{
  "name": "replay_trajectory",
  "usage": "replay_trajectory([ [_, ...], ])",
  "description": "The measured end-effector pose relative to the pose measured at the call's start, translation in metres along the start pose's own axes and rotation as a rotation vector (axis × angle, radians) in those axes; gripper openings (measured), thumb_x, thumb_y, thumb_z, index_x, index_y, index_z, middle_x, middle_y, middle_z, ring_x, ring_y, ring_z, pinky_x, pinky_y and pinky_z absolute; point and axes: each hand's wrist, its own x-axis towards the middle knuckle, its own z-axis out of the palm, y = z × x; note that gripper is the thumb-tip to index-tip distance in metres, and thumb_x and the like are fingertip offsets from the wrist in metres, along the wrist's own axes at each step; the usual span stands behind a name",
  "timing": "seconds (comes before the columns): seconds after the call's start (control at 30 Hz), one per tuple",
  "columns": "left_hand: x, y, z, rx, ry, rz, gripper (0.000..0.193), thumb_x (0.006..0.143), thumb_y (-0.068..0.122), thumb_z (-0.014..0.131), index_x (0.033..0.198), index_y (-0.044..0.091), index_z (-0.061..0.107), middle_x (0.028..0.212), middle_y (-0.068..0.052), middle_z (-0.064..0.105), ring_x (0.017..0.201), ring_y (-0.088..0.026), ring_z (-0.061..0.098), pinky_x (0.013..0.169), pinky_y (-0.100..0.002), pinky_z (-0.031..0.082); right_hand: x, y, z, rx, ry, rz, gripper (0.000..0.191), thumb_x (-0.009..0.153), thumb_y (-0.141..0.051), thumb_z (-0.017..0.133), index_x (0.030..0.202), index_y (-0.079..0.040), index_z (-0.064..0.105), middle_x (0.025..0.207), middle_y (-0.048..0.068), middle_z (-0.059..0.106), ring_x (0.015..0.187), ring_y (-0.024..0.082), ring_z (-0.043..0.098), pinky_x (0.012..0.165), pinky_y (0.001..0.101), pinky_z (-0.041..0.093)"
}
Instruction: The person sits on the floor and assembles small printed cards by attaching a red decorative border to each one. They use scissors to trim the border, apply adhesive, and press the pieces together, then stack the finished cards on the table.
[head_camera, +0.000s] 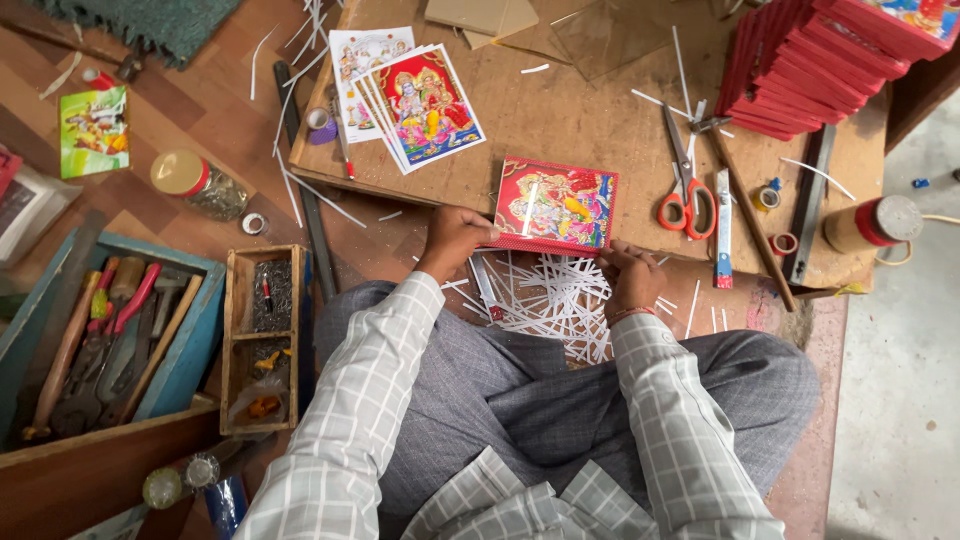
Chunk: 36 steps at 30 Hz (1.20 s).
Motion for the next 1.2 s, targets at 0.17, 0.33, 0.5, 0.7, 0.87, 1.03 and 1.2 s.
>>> replay_trajectory([
  [0.17,-0.001,0.001,-0.002,-0.058,-0.026,-0.121,0.011,0.075,0.009,0.082,0.082,0.001,0.079,0.074,-0.006,0.076,0.061,-0.010,0.064,0.051,-0.025,0.046,0.005,0.013,-0.001,0.042,0.063,-0.043,0.015,0.084,0.007,0.071,0.099,0.006,0.067,0.090,0.012,0.073,0.072,0.018,0.068,0.066,0.0254,0.057],
  [0.33,-0.007,0.006,-0.003,-0.122,-0.026,-0.195,0.008,0.076,0.009,0.079,0.080,0.002,0.076,0.074,-0.005,0.074,0.064,-0.011,0.065,0.053,-0.025,0.048,-0.012,0.027,0.020,0.155,0.152,-0.066,0.022,0.084,0.003,0.080,0.100,0.000,0.066,0.090,0.008,0.071,0.074,0.016,0.067,0.063,0.0228,0.054],
  [0.5,-0.006,-0.001,-0.002,-0.180,-0.003,-0.234,0.007,0.076,0.007,0.077,0.080,0.002,0.074,0.074,-0.007,0.074,0.063,-0.012,0.065,0.053,-0.025,0.048,-0.046,0.051,0.070,0.213,0.141,0.047,0.026,0.080,0.001,0.080,0.093,-0.006,0.058,0.085,0.009,0.073,0.067,0.017,0.068,0.059,0.0292,0.058],
  [0.7,-0.004,-0.015,-0.001,-0.357,-0.050,-0.153,0.011,0.077,0.002,0.072,0.080,-0.007,0.075,0.071,-0.012,0.073,0.057,-0.016,0.067,0.052,-0.028,0.049,-0.072,0.103,0.127,0.214,0.019,0.193,0.025,0.081,-0.008,0.085,0.094,-0.005,0.064,0.084,0.010,0.070,0.066,0.018,0.063,0.058,0.0291,0.050],
  [0.87,-0.010,-0.012,0.001,-0.380,-0.014,-0.217,0.010,0.076,0.002,0.072,0.080,-0.006,0.074,0.071,-0.012,0.072,0.057,-0.016,0.066,0.050,-0.029,0.050,-0.065,0.105,0.126,0.399,-0.080,0.330,0.021,0.084,-0.015,0.082,0.099,-0.011,0.068,0.084,-0.001,0.066,0.071,0.012,0.059,0.069,0.0303,0.048],
  [1.03,-0.029,-0.004,0.014,-0.400,-0.061,-0.213,0.010,0.078,0.004,0.074,0.081,-0.006,0.074,0.071,-0.011,0.071,0.057,-0.015,0.063,0.052,-0.029,0.048,-0.066,0.087,0.114,0.386,-0.052,0.329,0.018,0.081,-0.008,0.076,0.098,-0.006,0.072,0.086,0.002,0.072,0.075,0.015,0.065,0.069,0.0314,0.051],
  [1.2,-0.047,0.020,0.015,-0.260,-0.113,-0.021,0.019,0.085,0.017,0.076,0.088,-0.002,0.078,0.079,-0.005,0.077,0.070,-0.010,0.067,0.062,-0.027,0.053,-0.070,0.022,0.089,-0.040,-0.203,-0.036,0.013,0.074,0.002,0.073,0.087,0.000,0.076,0.083,0.010,0.077,0.072,0.018,0.072,0.068,0.0314,0.058],
])
